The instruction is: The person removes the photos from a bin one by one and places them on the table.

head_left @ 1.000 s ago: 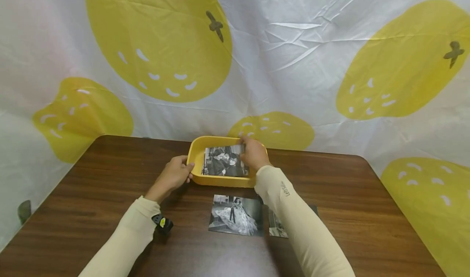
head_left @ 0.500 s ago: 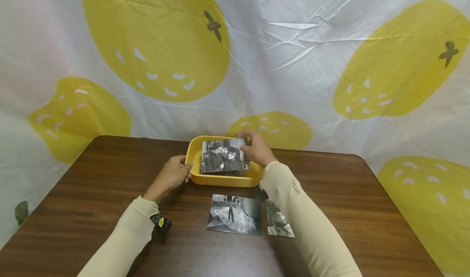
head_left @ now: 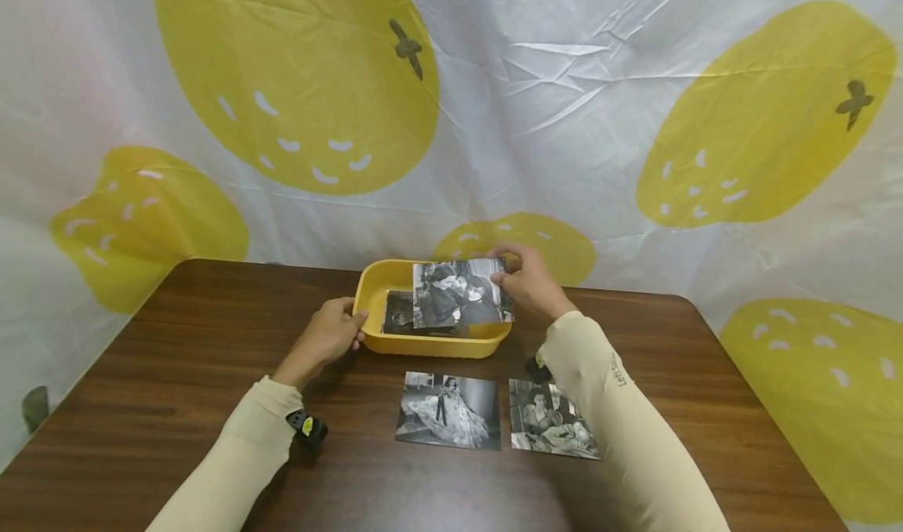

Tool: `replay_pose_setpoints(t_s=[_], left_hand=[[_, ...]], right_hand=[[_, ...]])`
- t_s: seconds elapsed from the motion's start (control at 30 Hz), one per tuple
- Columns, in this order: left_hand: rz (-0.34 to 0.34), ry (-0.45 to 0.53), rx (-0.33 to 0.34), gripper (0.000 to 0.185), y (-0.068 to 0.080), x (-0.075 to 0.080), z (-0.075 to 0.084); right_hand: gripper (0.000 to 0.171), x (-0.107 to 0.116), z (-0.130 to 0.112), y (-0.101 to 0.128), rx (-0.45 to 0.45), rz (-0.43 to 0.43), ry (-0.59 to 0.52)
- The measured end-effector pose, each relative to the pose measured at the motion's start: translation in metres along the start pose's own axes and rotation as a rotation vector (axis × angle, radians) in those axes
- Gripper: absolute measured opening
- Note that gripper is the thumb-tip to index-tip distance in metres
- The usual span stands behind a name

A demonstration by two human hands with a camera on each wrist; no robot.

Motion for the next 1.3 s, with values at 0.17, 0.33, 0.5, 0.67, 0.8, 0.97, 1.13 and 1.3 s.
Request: replay_pose_setpoints(t_s=[0.17, 0.33, 0.5, 0.67, 0.8, 0.97, 1.13, 1.3], left_hand=[[-0.002, 0.010, 0.007, 0.043, 0.000, 0.000, 0.001], [-0.010, 0.014, 0.016, 0.043, 0.001, 0.000, -0.001], [-0.008, 0.019, 0.020, 0.043, 0.002, 0.002, -0.002], [-0.011, -0.001, 0.012, 0.042, 0.002, 0.001, -0.003], [-0.006, -0.010, 0.011, 0.042, 0.001, 0.000, -0.003], [-0.007, 0.002, 0.015, 0.042, 0.000, -0.001, -0.003], [-0.018, 0.012, 0.019, 0.040, -0.001, -0.002, -0.004], [-0.019, 0.004, 0.017, 0.041, -0.001, -0.001, -0.004]], right_hand=[[0.033, 0.024, 0.012, 0.014, -0.016, 0.008, 0.022], [0.034, 0.046, 0.026, 0.030, -0.049, -0.004, 0.035], [0.033, 0.066, 0.034, 0.048, -0.070, 0.015, 0.056], [0.034, 0.088, 0.044, 0.068, -0.065, 0.020, 0.090], [0.035, 0.102, 0.052, 0.083, -0.093, 0.019, 0.120], [0.031, 0.114, 0.066, 0.100, -0.086, 0.045, 0.194], [0.030, 0.126, 0.084, 0.119, -0.108, 0.055, 0.206], [0.031, 0.136, 0.102, 0.140, -0.159, 0.041, 0.168]])
Point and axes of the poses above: each hand's wrist, its own y-axis away from the middle knuckle, its own x-axis out of the back of the hand, z = x × y, the point moved 4 cm from there along -y, towards the middle knuckle, and after that the axes turned 2 degrees about -y, right-handed, at the moved point
